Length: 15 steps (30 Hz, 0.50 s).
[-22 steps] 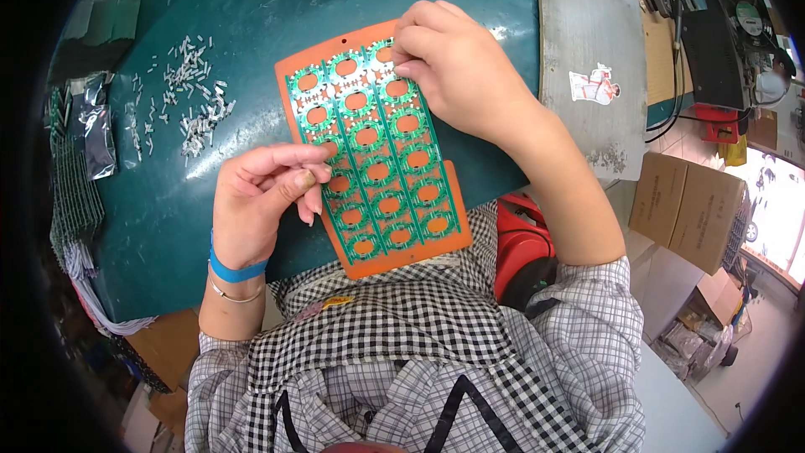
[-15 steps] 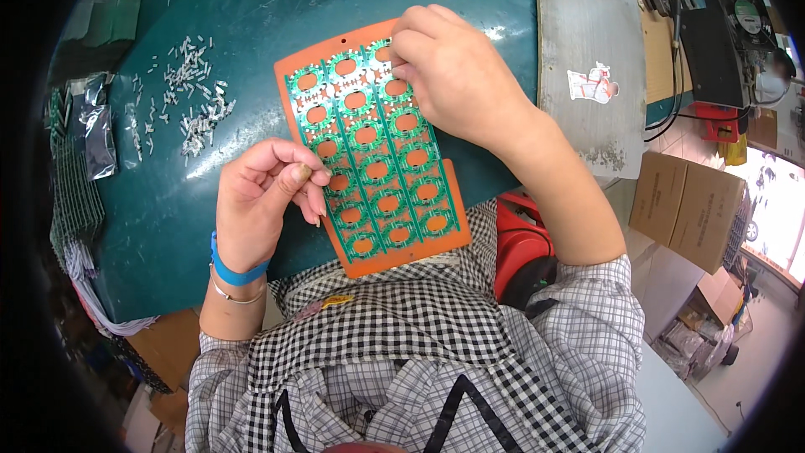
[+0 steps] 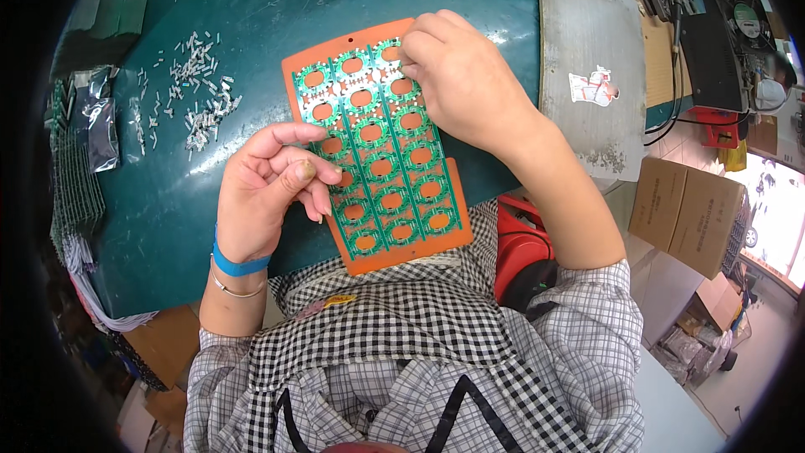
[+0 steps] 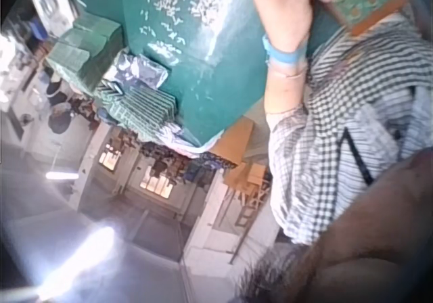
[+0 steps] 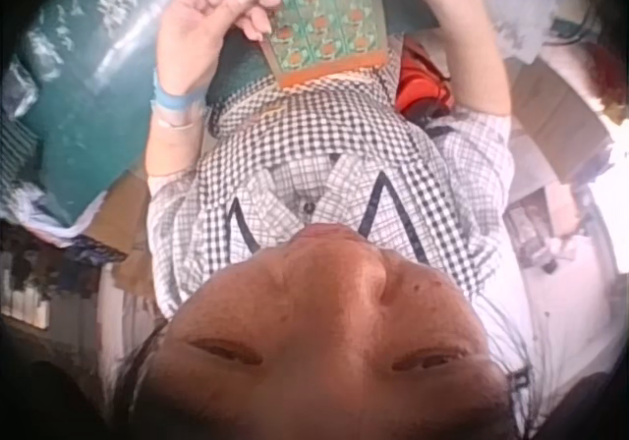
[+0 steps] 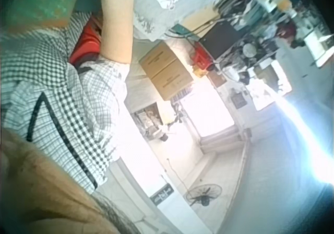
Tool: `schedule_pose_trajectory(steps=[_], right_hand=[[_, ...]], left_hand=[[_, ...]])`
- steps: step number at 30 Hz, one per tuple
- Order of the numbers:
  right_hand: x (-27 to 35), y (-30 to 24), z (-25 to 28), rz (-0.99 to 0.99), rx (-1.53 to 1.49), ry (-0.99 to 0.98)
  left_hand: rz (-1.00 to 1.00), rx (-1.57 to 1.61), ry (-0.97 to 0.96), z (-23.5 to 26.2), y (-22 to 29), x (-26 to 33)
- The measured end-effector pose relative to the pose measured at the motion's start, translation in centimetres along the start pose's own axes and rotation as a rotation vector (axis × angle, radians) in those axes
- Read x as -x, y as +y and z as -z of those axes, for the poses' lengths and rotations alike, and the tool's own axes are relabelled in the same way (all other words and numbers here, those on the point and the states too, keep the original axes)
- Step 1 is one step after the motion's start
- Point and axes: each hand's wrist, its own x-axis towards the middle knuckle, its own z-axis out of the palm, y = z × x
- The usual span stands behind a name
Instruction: The person inserts small white cylindrical components into the holes of a green circuit board held in an orange jig. They pick components from a pile on the table and place them one by one into the board. The person briefly handles a larger circuit board with wires before returning to the assembly task.
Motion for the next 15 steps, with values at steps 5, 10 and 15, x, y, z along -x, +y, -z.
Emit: schedule_pose_trajectory(steps=[5,10,15], right_hand=[[0.07,0.22,-0.07,-0.043,-0.042,0.011],[-0.03,0.39,-0.06,-0.037,-0.065,0.003],[-0.16,-0.20,-0.45,-0.036,0.007,0.031]], left_hand=[[0.010,0.084,-0.031,0.57,-0.44,-0.21],[0.032,0.182,-0.046,0.77,-0.43,-0.26],[-0.055,0.096,0.006,0.56,-0.83,-0.24]])
